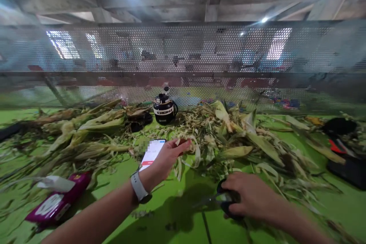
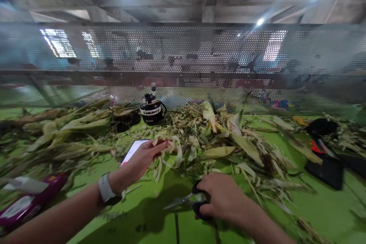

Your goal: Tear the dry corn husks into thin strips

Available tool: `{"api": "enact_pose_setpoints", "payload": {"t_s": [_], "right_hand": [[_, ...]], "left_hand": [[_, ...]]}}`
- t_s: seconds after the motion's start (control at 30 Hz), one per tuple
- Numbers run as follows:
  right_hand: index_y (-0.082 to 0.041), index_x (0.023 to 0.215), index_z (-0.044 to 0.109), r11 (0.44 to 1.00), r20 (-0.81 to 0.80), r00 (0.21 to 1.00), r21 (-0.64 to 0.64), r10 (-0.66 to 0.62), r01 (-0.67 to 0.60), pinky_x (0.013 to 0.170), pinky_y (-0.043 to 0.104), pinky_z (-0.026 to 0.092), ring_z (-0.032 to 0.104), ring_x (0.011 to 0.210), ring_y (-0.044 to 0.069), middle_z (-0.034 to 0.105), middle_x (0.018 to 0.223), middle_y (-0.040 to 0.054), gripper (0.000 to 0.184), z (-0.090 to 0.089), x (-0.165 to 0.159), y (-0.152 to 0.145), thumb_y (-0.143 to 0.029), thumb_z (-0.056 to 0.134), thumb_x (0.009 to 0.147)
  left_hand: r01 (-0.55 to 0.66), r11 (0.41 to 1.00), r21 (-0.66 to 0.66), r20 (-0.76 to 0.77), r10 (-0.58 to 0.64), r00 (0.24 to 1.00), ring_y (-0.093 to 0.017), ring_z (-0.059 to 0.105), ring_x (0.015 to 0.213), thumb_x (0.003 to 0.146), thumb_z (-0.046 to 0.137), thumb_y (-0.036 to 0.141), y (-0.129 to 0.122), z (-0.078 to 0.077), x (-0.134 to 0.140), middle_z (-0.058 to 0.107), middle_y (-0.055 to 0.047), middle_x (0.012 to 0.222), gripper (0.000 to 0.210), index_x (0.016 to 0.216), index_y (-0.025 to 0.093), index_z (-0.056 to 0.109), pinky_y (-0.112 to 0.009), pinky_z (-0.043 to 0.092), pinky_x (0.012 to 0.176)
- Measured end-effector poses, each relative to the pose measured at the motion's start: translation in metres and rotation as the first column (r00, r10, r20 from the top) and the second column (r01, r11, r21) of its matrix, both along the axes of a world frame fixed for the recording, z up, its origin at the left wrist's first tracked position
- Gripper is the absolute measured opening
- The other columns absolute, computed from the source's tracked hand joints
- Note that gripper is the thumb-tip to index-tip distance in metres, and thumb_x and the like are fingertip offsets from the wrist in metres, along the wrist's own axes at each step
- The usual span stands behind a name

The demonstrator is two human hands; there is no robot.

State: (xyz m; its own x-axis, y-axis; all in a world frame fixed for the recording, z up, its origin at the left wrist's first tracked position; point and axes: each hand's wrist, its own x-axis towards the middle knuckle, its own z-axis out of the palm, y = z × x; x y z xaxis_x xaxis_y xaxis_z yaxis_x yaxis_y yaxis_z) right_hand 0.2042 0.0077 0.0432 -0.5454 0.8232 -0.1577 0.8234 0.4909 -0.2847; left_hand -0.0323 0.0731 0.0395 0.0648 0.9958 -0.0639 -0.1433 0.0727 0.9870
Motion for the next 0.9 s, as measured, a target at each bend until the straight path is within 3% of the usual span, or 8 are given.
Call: {"api": "enact_pose_setpoints", "payload": {"t_s": [0.2, 0.4, 0.57, 0.63, 0.73, 0.8, 0.9], "right_hand": [[-0.020, 0.075, 0.069, 0.997, 0.032, 0.997, 0.009, -0.073, 0.072, 0.059, 0.026, 0.033, 0.062, 0.076, 0.024, 0.070, 0.079, 0.0057, 0.025, -0.015, -0.005, 0.001, -0.043, 0.070, 0.064], [-0.018, 0.082, 0.065, 0.989, -0.013, 0.990, -0.036, -0.142, 0.142, 0.059, 0.027, 0.034, 0.062, 0.075, 0.024, 0.069, 0.083, 0.0061, 0.024, -0.023, -0.011, 0.007, -0.033, 0.067, 0.063], [-0.017, 0.091, 0.062, 0.990, -0.046, 0.989, -0.028, -0.138, 0.137, 0.067, 0.030, 0.040, 0.061, 0.083, 0.025, 0.066, 0.093, 0.0075, 0.028, -0.029, -0.011, 0.007, -0.025, 0.061, 0.064], [-0.018, 0.095, 0.062, 0.992, -0.017, 0.992, -0.014, -0.125, 0.124, 0.069, 0.031, 0.041, 0.061, 0.086, 0.027, 0.064, 0.102, 0.0090, 0.031, -0.033, -0.010, 0.008, -0.025, 0.061, 0.064], [-0.020, 0.096, 0.064, 0.994, 0.033, 0.993, 0.021, -0.109, 0.108, 0.066, 0.031, 0.041, 0.063, 0.081, 0.026, 0.058, 0.114, 0.0106, 0.033, -0.038, -0.006, 0.008, -0.027, 0.063, 0.064], [-0.020, 0.090, 0.065, 0.994, 0.034, 0.994, 0.034, -0.104, 0.103, 0.063, 0.030, 0.039, 0.063, 0.078, 0.025, 0.061, 0.108, 0.0092, 0.027, -0.040, -0.004, 0.009, -0.029, 0.064, 0.064], [-0.020, 0.079, 0.065, 0.996, 0.013, 0.996, 0.000, -0.092, 0.092, 0.055, 0.025, 0.032, 0.063, 0.071, 0.022, 0.068, 0.083, 0.0041, 0.018, -0.037, -0.003, 0.009, -0.031, 0.065, 0.064]], "left_hand": [[0.093, 0.995, -0.018, 0.008, -0.093, 0.996, -0.013, 0.060, 0.070, 0.058, 0.079, 0.034, 0.021, 0.011, 0.000, 0.069, -0.003, 0.077, 0.022, 0.066, 0.017, 0.068, -0.025, 0.047, 0.070], [0.128, 0.992, -0.009, -0.104, -0.129, 0.986, -0.014, 0.061, 0.064, 0.049, 0.083, 0.016, 0.082, 0.023, -0.005, 0.070, -0.005, 0.070, 0.025, 0.069, 0.013, 0.069, -0.026, 0.048, 0.064], [-0.104, 0.991, 0.088, -0.098, 0.113, 0.989, -0.011, 0.061, 0.075, 0.065, 0.072, 0.019, 0.129, 0.029, -0.006, 0.070, -0.003, 0.083, 0.021, 0.086, 0.017, 0.067, -0.023, 0.047, 0.072], [-0.130, 0.987, 0.094, -0.108, 0.140, 0.984, -0.011, 0.061, 0.075, 0.064, 0.071, 0.017, 0.128, 0.022, -0.007, 0.070, -0.004, 0.086, 0.023, 0.087, 0.016, 0.067, -0.024, 0.046, 0.072], [-0.070, 0.994, 0.087, -0.140, 0.081, 0.987, -0.014, 0.060, 0.075, 0.059, 0.074, 0.016, 0.107, 0.011, -0.008, 0.070, -0.005, 0.083, 0.023, 0.082, 0.015, 0.069, -0.025, 0.046, 0.072], [-0.011, 0.998, 0.059, -0.160, 0.020, 0.987, -0.014, 0.060, 0.072, 0.059, 0.074, 0.019, 0.089, 0.007, -0.011, 0.071, -0.005, 0.080, 0.019, 0.078, 0.016, 0.071, -0.026, 0.046, 0.070], [0.016, 0.999, 0.040, -0.171, -0.009, 0.985, -0.014, 0.059, 0.072, 0.061, 0.073, 0.023, 0.066, 0.007, -0.016, 0.072, -0.004, 0.081, 0.019, 0.079, 0.017, 0.071, -0.025, 0.046, 0.071]]}}
